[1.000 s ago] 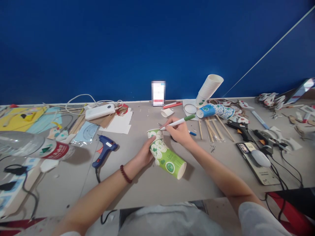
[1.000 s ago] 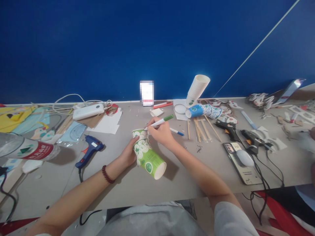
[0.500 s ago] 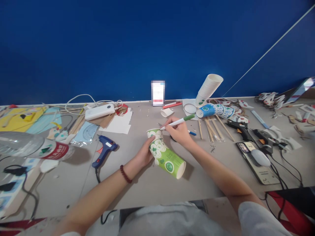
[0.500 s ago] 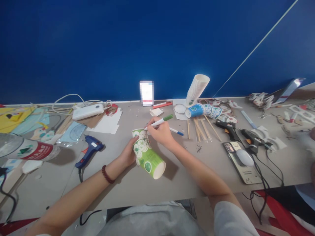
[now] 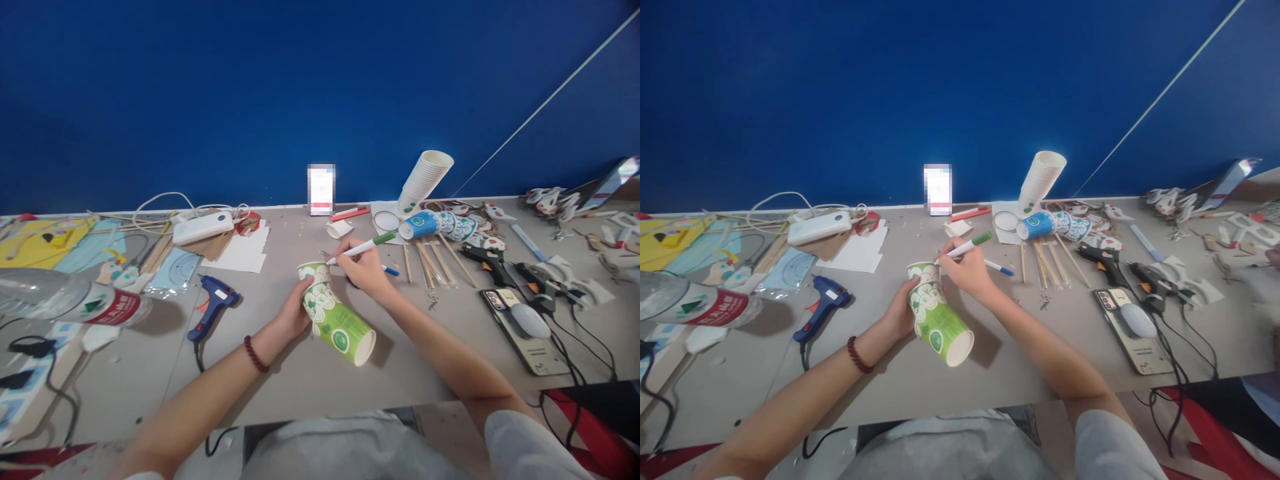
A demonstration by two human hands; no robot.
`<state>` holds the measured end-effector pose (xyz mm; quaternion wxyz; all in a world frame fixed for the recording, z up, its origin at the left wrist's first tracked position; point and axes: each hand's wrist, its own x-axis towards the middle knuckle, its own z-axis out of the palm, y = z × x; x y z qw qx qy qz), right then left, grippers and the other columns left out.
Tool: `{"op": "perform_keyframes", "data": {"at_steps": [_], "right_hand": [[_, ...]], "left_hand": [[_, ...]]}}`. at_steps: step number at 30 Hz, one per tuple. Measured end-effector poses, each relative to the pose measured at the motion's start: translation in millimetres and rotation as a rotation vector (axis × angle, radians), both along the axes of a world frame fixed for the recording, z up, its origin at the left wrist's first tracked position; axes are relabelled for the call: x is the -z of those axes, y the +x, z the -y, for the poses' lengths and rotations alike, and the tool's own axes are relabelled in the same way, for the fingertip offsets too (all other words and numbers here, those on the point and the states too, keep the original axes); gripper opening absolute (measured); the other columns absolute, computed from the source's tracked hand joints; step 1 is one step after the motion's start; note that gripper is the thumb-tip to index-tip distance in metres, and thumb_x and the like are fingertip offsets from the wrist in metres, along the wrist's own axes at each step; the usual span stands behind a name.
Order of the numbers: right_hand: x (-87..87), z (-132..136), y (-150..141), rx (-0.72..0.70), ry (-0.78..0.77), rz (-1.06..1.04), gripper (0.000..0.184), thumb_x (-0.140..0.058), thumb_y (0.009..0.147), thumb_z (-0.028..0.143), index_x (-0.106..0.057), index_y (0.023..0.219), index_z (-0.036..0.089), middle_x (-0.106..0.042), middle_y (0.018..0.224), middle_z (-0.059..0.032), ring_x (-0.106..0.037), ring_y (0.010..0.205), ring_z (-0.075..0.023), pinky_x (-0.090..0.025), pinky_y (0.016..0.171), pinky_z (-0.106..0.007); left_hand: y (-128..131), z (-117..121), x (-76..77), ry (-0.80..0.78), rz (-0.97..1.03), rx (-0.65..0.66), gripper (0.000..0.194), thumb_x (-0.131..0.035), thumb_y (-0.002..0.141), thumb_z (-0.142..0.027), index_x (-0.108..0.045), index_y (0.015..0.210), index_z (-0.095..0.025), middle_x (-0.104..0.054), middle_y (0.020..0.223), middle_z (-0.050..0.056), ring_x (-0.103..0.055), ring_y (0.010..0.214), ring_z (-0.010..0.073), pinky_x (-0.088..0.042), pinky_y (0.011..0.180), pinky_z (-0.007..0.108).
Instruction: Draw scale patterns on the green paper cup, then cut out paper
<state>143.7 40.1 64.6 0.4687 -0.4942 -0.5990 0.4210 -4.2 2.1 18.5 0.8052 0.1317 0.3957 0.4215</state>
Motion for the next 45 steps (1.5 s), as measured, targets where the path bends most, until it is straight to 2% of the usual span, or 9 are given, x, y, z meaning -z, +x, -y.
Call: {"op": "perform_keyframes", "data": {"at_steps": [15,23,30,37,45], "right_hand": [[4.1,-0.5,-0.8,-0.018,0.01,-0.028,0.008,-0.05,0.067,0.014,-0.056,0.065,0.019,-0.065,0.068,-0.0006,-0.061,0.069,-0.0165,-0.047,0.061,-0.027],[7.1,-1.5,-0.4,-0.021,0.0,-0.047,0.008,-0.05,0.067,0.013,-0.054,0.065,0.019,-0.066,0.068,-0.0005,-0.063,0.073,-0.0176,-0.048,0.062,-0.027],[7.0,-2.3,-0.1,-0.025,-0.008,-0.098,0.007,-0.051,0.067,0.014,-0.056,0.066,0.019,-0.065,0.067,-0.0002,-0.061,0.067,-0.0156,-0.049,0.061,-0.027],[7.9,-2.9,-1.2,-0.016,0.001,-0.089,0.007,-0.052,0.066,0.013,-0.056,0.066,0.019,-0.061,0.064,0.0015,-0.06,0.065,-0.0153,-0.048,0.059,-0.027],[5.5,-2.1,-0.3,-0.031,0.012,-0.069,0.009,-0.051,0.065,0.013,-0.056,0.064,0.019,-0.064,0.065,0.0008,-0.059,0.063,-0.015,-0.047,0.059,-0.027]], "left_hand": [[-2.3,-0.3,-0.9,-0.034,0.034,0.006,0.035,-0.05,0.078,-0.037,-0.064,0.088,-0.006,-0.069,0.075,0.014,-0.065,0.066,0.0233,-0.051,0.07,0.036],[-2.6,-0.3,-0.1,-0.026,0.054,-0.003,0.036,-0.049,0.078,-0.036,-0.065,0.088,-0.006,-0.069,0.076,0.014,-0.065,0.072,0.0242,-0.051,0.071,0.035],[-4.9,-1.0,5.2,-0.026,0.118,0.029,0.038,-0.05,0.077,-0.039,-0.065,0.088,-0.006,-0.069,0.075,0.014,-0.065,0.073,0.0245,-0.05,0.073,0.036],[-6.0,-1.6,3.7,-0.047,0.11,0.027,0.038,-0.051,0.076,-0.039,-0.066,0.09,-0.006,-0.069,0.073,0.013,-0.065,0.073,0.0252,-0.05,0.072,0.036],[-5.4,-1.7,2.7,-0.038,0.12,0.032,0.038,-0.05,0.076,-0.039,-0.065,0.088,-0.006,-0.069,0.074,0.013,-0.065,0.072,0.0248,-0.051,0.072,0.036]]}}
